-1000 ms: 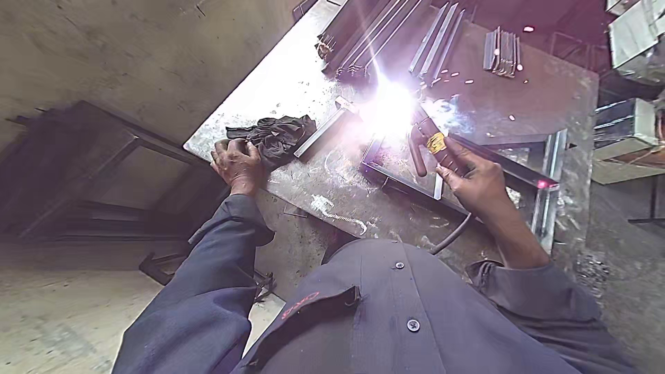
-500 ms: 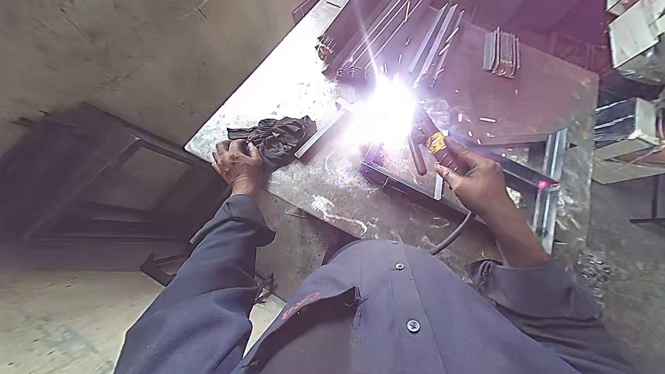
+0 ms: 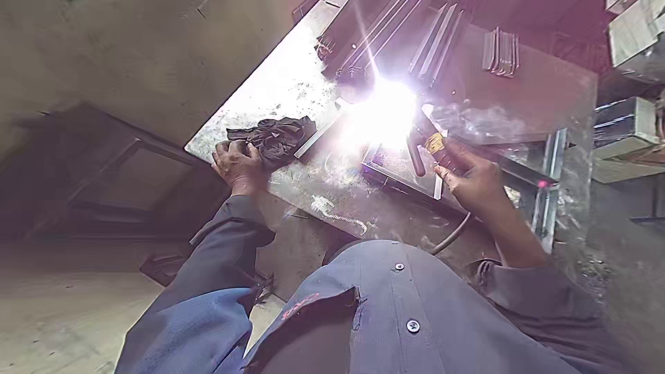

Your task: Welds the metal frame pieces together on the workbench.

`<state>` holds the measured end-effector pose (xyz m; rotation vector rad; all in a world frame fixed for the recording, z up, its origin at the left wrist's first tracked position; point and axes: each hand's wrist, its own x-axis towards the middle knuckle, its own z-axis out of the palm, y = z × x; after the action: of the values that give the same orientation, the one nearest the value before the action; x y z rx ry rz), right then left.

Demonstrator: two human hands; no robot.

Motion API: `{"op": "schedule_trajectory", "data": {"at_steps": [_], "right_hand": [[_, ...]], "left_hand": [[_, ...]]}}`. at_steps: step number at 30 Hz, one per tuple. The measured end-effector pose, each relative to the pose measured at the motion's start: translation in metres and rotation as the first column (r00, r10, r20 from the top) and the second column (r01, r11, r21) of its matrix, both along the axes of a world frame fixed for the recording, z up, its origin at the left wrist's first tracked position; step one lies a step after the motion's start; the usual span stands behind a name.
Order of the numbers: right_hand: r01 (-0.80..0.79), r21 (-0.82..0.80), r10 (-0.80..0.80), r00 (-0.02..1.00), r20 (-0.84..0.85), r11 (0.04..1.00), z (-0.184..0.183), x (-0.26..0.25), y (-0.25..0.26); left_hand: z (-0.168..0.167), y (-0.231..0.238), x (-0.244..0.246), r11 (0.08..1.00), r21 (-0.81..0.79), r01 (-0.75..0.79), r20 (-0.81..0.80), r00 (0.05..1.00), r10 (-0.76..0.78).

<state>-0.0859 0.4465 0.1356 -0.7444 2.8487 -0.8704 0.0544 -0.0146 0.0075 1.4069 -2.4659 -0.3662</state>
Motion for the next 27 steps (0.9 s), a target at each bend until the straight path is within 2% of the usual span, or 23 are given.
{"op": "schedule_trajectory", "data": {"at_steps": [10,27], "right_hand": [[-0.030,0.009,0.031,0.999,-0.041,1.000,-0.0038,-0.0025,-0.0015],[-0.007,-0.011,0.007,1.000,0.020,1.000,-0.0031,-0.0025,0.0027]], "left_hand": [[-0.0050,-0.0046,-0.0003,1.000,-0.003,-0.006,-0.002,1.000,0.006],[-0.0055,-0.0045,-0.0002,1.000,-0.012,0.004,-0.010,1.000,-0.004]]}}
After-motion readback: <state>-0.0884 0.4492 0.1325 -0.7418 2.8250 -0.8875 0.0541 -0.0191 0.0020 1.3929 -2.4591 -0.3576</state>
